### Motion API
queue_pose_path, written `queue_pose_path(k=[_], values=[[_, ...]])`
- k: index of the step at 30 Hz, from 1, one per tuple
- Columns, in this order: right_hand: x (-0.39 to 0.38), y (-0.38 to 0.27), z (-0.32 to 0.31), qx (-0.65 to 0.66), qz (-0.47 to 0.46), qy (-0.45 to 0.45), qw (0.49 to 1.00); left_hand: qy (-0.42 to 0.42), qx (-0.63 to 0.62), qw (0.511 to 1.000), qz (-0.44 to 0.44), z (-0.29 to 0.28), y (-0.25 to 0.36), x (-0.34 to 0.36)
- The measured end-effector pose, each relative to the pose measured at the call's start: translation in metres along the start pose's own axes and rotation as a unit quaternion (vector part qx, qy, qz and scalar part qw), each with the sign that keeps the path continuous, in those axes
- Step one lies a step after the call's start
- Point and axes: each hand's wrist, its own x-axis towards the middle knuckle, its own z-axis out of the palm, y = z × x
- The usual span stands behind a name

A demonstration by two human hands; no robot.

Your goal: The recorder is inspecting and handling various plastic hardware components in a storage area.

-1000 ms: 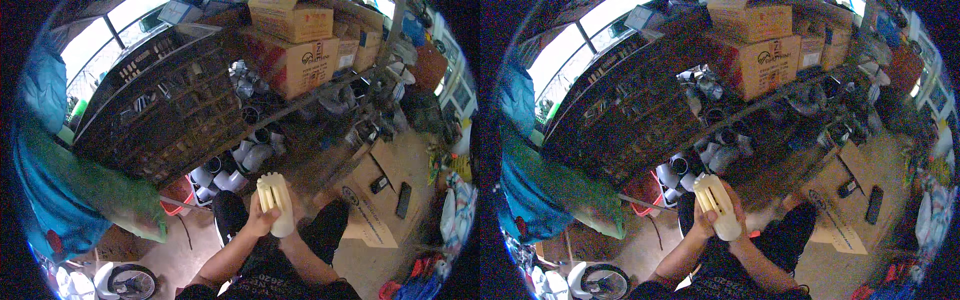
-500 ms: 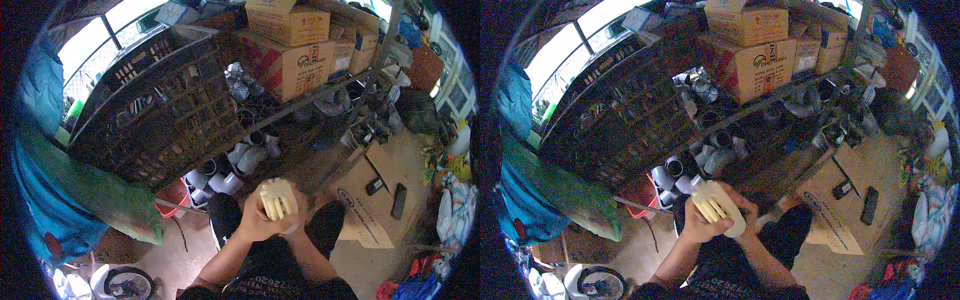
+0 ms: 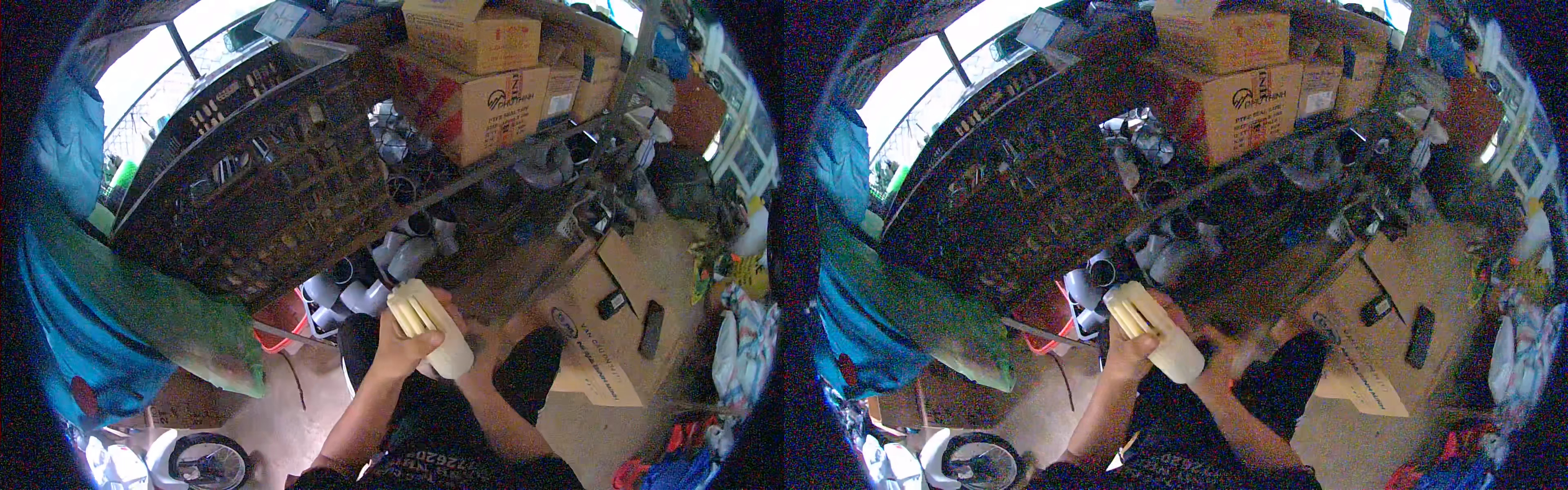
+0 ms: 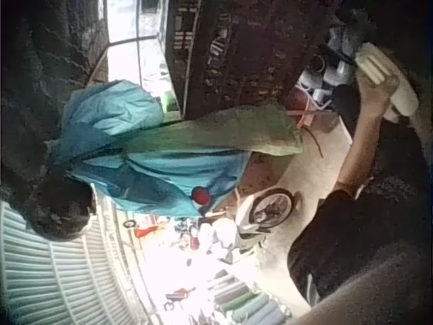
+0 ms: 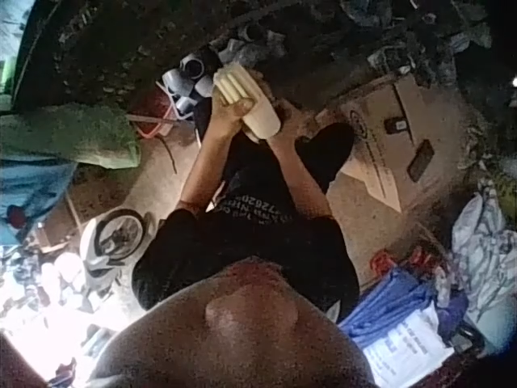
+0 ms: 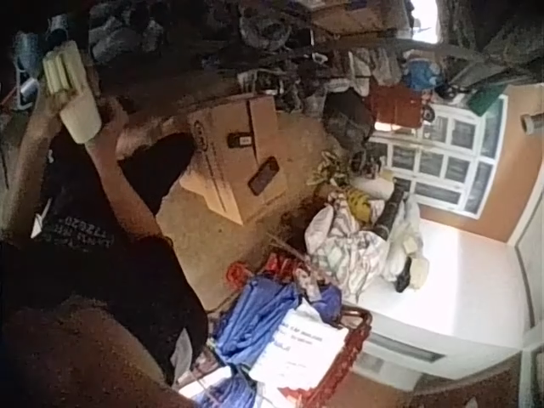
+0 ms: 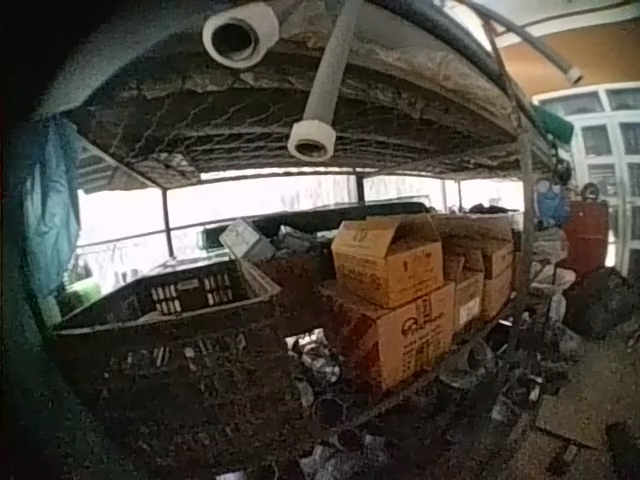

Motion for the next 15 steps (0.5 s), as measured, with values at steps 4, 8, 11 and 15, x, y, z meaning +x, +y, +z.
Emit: queue_pose_path(k=[4, 8, 11, 15], values=[[-0.010, -0.050, 0.035, 0.322, 0.154, -0.173, 0.918, -0.083, -0.144, 0.986, 0.025, -0.023, -0.014, 0.006], [-0.018, -0.078, 0.035, -0.195, -0.130, -0.120, 0.965, 0.016, -0.109, 0.994, -0.029, -0.019, -0.008, 0.003], [-0.008, -0.089, 0.031, -0.378, -0.364, -0.039, 0.851, 0.027, -0.074, 0.996, -0.029, -0.023, -0.018, 0.000], [-0.014, -0.082, 0.034, -0.251, -0.249, -0.038, 0.935, 0.064, -0.086, 0.994, -0.020, -0.018, -0.026, 0.001]])
